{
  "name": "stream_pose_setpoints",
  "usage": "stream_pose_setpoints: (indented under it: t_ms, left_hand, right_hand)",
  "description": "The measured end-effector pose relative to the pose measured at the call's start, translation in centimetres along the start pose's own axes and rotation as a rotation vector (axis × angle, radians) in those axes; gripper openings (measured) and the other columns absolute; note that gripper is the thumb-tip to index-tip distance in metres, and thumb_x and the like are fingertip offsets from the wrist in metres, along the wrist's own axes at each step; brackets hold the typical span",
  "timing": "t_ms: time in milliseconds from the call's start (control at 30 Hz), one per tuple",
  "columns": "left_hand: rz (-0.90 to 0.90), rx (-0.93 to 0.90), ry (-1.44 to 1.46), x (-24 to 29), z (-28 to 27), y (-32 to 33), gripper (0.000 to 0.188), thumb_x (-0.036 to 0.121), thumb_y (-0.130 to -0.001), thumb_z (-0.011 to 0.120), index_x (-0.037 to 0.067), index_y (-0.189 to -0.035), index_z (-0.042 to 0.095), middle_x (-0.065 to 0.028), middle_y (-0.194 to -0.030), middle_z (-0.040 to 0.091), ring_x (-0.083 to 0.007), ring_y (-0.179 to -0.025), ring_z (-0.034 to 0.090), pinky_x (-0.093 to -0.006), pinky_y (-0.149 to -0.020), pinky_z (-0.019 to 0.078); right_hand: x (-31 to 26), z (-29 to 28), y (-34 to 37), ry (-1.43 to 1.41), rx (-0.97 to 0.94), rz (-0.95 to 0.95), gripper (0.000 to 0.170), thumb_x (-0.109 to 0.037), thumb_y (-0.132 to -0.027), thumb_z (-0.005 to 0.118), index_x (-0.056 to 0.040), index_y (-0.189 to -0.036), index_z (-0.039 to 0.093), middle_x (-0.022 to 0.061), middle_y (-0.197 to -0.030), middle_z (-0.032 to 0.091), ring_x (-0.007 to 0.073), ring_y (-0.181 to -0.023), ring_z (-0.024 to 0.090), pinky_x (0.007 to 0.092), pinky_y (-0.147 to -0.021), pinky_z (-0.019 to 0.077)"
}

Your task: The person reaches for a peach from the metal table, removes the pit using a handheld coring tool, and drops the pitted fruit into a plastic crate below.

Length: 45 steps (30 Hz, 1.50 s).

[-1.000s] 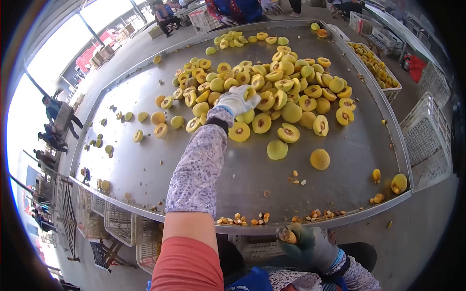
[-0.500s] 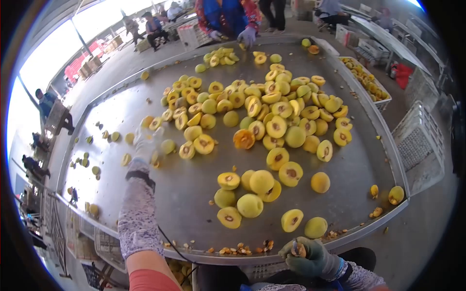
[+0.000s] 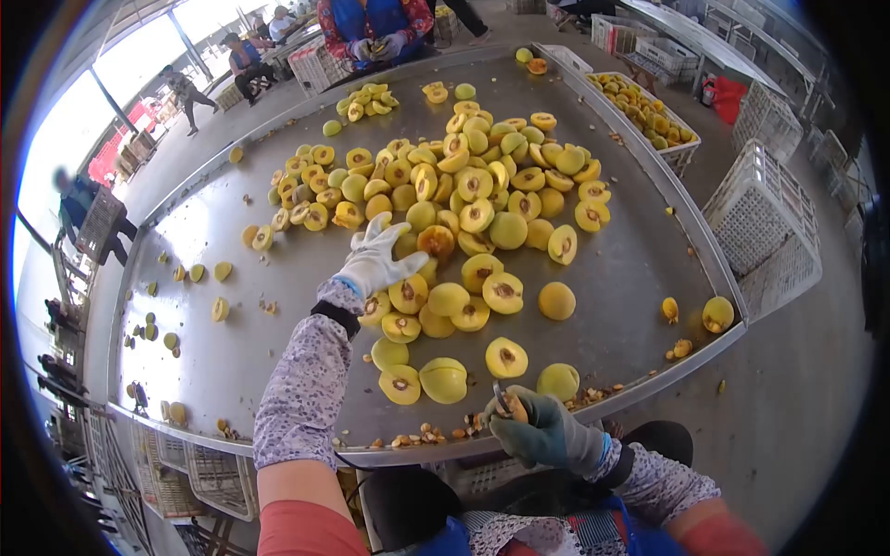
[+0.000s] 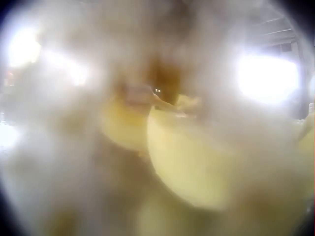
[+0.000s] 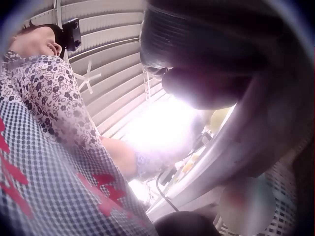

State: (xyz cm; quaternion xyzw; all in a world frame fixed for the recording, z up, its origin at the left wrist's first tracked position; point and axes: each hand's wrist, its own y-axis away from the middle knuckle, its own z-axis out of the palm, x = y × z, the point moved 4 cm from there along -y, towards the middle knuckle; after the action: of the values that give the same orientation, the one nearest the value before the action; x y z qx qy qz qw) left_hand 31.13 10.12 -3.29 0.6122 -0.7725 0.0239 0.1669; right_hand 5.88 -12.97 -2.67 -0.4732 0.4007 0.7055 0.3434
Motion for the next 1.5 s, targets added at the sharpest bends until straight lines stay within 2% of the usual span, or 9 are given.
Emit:
stream_pose_setpoints:
  t_ms: [300, 833, 933, 1033, 1167, 1267, 1333, 1367, 1500]
  left_hand:
    - [0.386, -0.066, 0.224, 7.1, 3.7, 6.1, 0.055, 0.034, -0.086, 0.068, 0.008, -0.133, 0.055, -0.0164, -0.142, 0.045, -0.0343, -0.131, 0.046, -0.0390, -0.110, 0.0387]
    - [-0.112, -0.011, 0.566, 11.1, -5.1, 19.1, 0.046, 0.035, -0.092, 0.069, 0.005, -0.126, 0.060, -0.0111, -0.120, 0.063, -0.0168, -0.109, 0.063, -0.0307, -0.079, 0.0572]
    - [0.594, -0.020, 0.605, 12.0, -2.7, 24.1, 0.047, 0.032, -0.103, 0.051, 0.013, -0.146, 0.044, -0.0132, -0.141, 0.045, -0.0202, -0.114, 0.059, -0.0320, -0.076, 0.0596]
    - [0.033, -0.060, 1.233, 12.1, 0.6, 26.3, 0.047, 0.033, -0.105, 0.045, 0.013, -0.148, 0.040, -0.0099, -0.137, 0.052, -0.0187, -0.112, 0.062, -0.0297, -0.073, 0.0606]
    - [0.184, 0.218, 0.923, 12.0, 2.8, 28.0, 0.046, 0.032, -0.106, 0.044, 0.012, -0.147, 0.041, -0.0100, -0.137, 0.053, -0.0181, -0.112, 0.062, -0.0298, -0.070, 0.0599]
    - [-0.006, 0.170, 1.434, 12.6, 3.4, 28.1, 0.047, 0.030, -0.107, 0.041, 0.006, -0.147, 0.041, -0.0118, -0.140, 0.052, -0.0209, -0.121, 0.059, -0.0319, -0.087, 0.0566]
    - [0.178, 0.423, 0.735, 14.0, 3.2, 28.1, 0.048, 0.035, -0.108, 0.032, 0.008, -0.146, 0.044, -0.0085, -0.134, 0.053, -0.0186, -0.111, 0.059, -0.0285, -0.086, 0.0543]
    - [0.093, 0.361, 1.298, 12.4, 5.4, 25.9, 0.047, 0.034, -0.108, 0.035, 0.007, -0.146, 0.044, -0.0092, -0.135, 0.053, -0.0183, -0.115, 0.058, -0.0306, -0.095, 0.0497]
    - [0.262, 0.350, 1.253, 17.6, 2.4, 26.0, 0.036, 0.022, -0.106, 0.044, 0.002, -0.134, 0.053, -0.0086, -0.122, 0.060, -0.0149, -0.108, 0.060, -0.0287, -0.095, 0.0488]
  right_hand:
    - [0.5, -0.3, 2.0, -0.279, 0.082, -0.053, 0.014, -0.018, -0.097, 0.062, -0.0064, -0.092, 0.058, -0.0046, -0.061, 0.053, 0.0033, -0.051, 0.048, 0.0216, -0.047, 0.0391]
    - [-1.2, 1.8, 5.6, -0.138, 0.342, -0.366, 0.014, -0.016, -0.094, 0.065, -0.0051, -0.102, 0.061, -0.0047, -0.080, 0.058, 0.0007, -0.070, 0.051, 0.0201, -0.060, 0.0433]
    - [-1.0, 3.2, 4.4, -0.123, 0.231, -0.445, 0.035, -0.014, -0.092, 0.068, -0.0056, -0.124, 0.055, 0.0003, -0.096, 0.061, 0.0046, -0.076, 0.057, 0.0216, -0.064, 0.0476]
    - [0.4, 3.8, 2.2, -0.015, 0.169, -0.672, 0.060, -0.009, -0.090, 0.069, -0.0044, -0.143, 0.040, 0.0059, -0.118, 0.057, 0.0102, -0.099, 0.059, 0.0255, -0.079, 0.0526]
    - [0.2, 4.2, 2.2, -0.169, 0.124, -0.593, 0.065, -0.013, -0.085, 0.073, 0.0011, -0.140, 0.042, 0.0100, -0.126, 0.057, 0.0179, -0.115, 0.057, 0.0324, -0.097, 0.0498]
    - [0.0, 3.8, 2.0, -0.038, 0.012, -0.487, 0.068, -0.016, -0.081, 0.076, 0.0012, -0.138, 0.044, 0.0097, -0.125, 0.058, 0.0181, -0.115, 0.058, 0.0329, -0.097, 0.0496]
    - [-1.1, 3.5, 2.9, 0.018, 0.057, -0.454, 0.063, -0.012, -0.077, 0.079, -0.0004, -0.133, 0.051, 0.0055, -0.120, 0.060, 0.0129, -0.111, 0.058, 0.0302, -0.094, 0.0499]
    - [-0.6, 2.8, 2.6, 0.043, 0.069, -0.487, 0.061, -0.006, -0.077, 0.078, -0.0019, -0.132, 0.052, 0.0038, -0.118, 0.062, 0.0109, -0.108, 0.058, 0.0288, -0.093, 0.0499]
    - [-1.3, -0.2, 3.1, 0.164, 0.279, -0.598, 0.059, -0.001, -0.074, 0.080, -0.0036, -0.127, 0.055, 0.0029, -0.114, 0.063, 0.0102, -0.102, 0.060, 0.0278, -0.088, 0.0524]
